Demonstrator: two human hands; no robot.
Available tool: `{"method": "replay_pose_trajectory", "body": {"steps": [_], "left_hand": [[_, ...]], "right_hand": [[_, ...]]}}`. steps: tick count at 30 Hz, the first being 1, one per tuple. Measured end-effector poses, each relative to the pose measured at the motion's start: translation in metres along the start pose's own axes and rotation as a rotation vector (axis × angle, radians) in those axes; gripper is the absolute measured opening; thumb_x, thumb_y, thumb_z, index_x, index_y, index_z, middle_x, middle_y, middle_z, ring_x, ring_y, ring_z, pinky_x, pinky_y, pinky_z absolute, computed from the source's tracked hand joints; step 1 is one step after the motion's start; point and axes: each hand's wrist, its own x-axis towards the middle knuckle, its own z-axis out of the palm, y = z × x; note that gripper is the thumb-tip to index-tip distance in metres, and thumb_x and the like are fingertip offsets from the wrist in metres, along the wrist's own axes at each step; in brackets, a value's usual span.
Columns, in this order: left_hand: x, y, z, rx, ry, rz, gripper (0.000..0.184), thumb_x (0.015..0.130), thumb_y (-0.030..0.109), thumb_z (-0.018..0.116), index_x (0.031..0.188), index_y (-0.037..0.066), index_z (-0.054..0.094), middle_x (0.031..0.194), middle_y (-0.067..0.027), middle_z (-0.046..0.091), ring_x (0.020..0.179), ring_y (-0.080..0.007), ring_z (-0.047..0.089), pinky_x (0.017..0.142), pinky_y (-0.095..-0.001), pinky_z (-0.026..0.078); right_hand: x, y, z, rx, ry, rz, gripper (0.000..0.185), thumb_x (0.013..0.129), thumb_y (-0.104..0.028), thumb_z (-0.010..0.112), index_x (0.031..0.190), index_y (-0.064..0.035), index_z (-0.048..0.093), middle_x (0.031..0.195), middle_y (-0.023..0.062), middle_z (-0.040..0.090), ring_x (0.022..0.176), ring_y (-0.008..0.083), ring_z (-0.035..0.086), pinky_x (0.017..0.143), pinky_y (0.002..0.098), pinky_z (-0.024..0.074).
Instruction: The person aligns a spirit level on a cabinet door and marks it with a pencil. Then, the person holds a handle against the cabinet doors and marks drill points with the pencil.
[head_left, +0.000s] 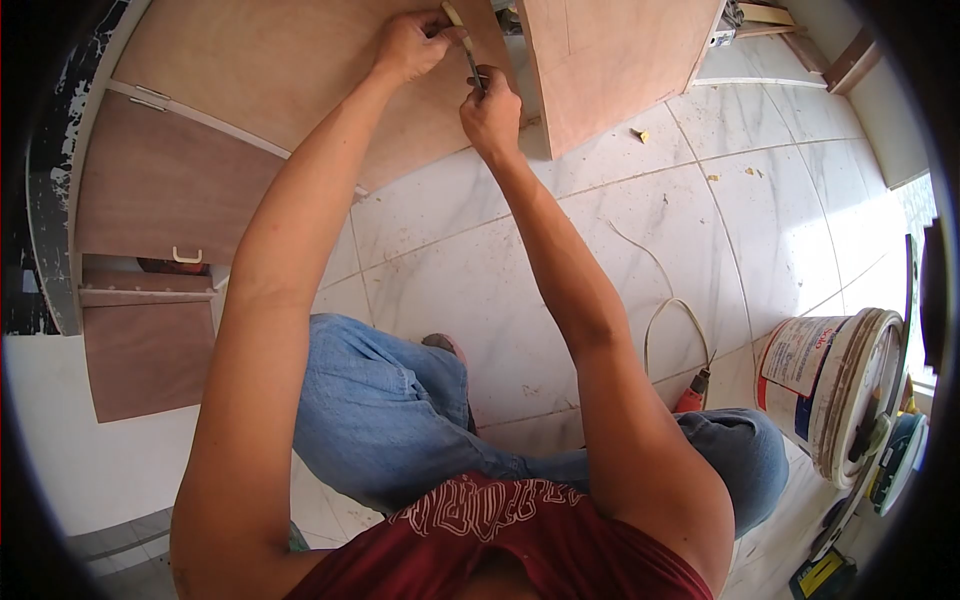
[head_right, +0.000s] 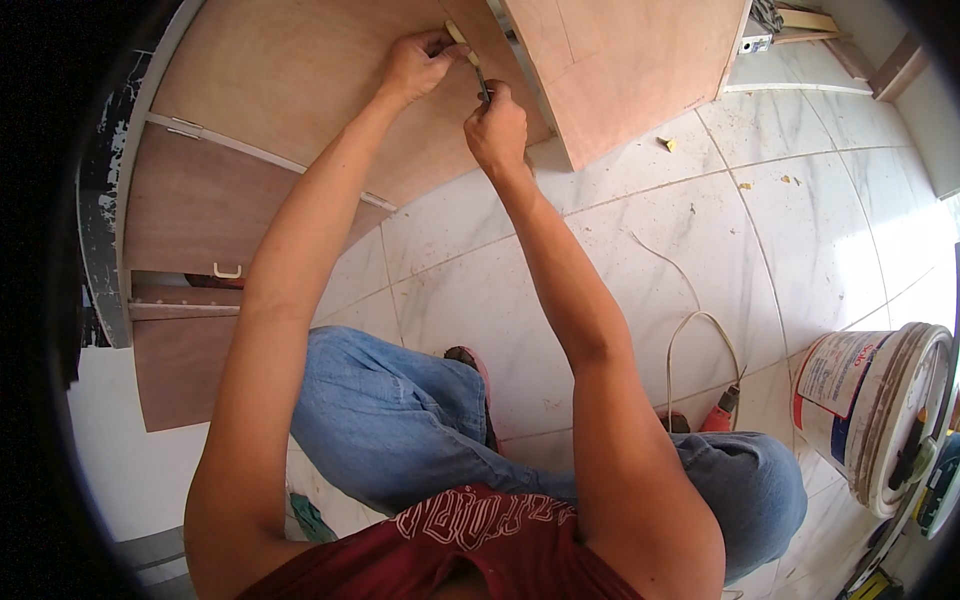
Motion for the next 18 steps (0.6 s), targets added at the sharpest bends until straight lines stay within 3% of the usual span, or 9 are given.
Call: {"method": "replay_pose_trajectory", "body": {"steps": [2, 8, 11, 13, 18], "left_hand": [[0.0001, 0.0013, 0.0001, -0.005, -0.002, -0.005, 0.023, 0.088, 0.027, 0.078, 0.097, 0.005, 0.077, 0.081, -0.0026, 0.075, 0.072, -0.0100, 0.063, 0.069, -0.0296, 0.051], [0.0014, 0.0019, -0.0024, 0.062, -0.037, -0.064, 0.025, 0.088, 0.029, 0.078, 0.098, 0.006, 0.078, 0.083, -0.0041, 0.075, 0.073, -0.0107, 0.065, 0.070, -0.0297, 0.051], [0.0010, 0.0004, -0.0003, 0.065, 0.019, 0.023, 0.029, 0.088, 0.034, 0.079, 0.092, 0.005, 0.077, 0.072, 0.0013, 0.069, 0.063, -0.0071, 0.054, 0.060, -0.0271, 0.044], [0.0000, 0.0026, -0.0012, 0.049, 0.005, 0.012, 0.029, 0.088, 0.033, 0.079, 0.094, 0.006, 0.077, 0.074, 0.0006, 0.070, 0.065, -0.0075, 0.055, 0.061, -0.0273, 0.045], [0.0041, -0.0057, 0.0015, 0.038, -0.011, -0.001, 0.027, 0.089, 0.032, 0.078, 0.097, 0.006, 0.077, 0.079, -0.0011, 0.073, 0.069, -0.0086, 0.059, 0.065, -0.0279, 0.048]], "right_hand": [[0.0008, -0.0011, -0.0021, -0.009, -0.011, 0.001, 0.029, 0.090, -0.002, 0.054, 0.117, -0.0024, 0.064, 0.104, 0.0174, 0.075, 0.099, 0.0394, 0.071, 0.088, 0.0462, 0.0543], [0.0024, -0.0020, -0.0035, -0.019, -0.030, -0.003, 0.029, 0.090, -0.003, 0.053, 0.116, -0.0031, 0.064, 0.104, 0.0165, 0.075, 0.100, 0.0391, 0.071, 0.089, 0.0461, 0.0544], [0.0037, -0.0001, -0.0048, -0.005, -0.019, 0.003, 0.028, 0.090, -0.003, 0.054, 0.116, -0.0028, 0.064, 0.104, 0.0168, 0.075, 0.099, 0.0392, 0.071, 0.089, 0.0459, 0.0546], [0.0063, 0.0022, -0.0058, 0.024, 0.000, 0.002, 0.028, 0.090, -0.003, 0.054, 0.116, -0.0024, 0.064, 0.104, 0.0170, 0.075, 0.099, 0.0393, 0.071, 0.089, 0.0456, 0.0548], [0.0028, -0.0002, -0.0028, 0.041, 0.001, -0.032, 0.028, 0.090, -0.004, 0.053, 0.116, -0.0013, 0.062, 0.098, 0.0229, 0.073, 0.094, 0.0455, 0.069, 0.084, 0.0524, 0.0535]]}}
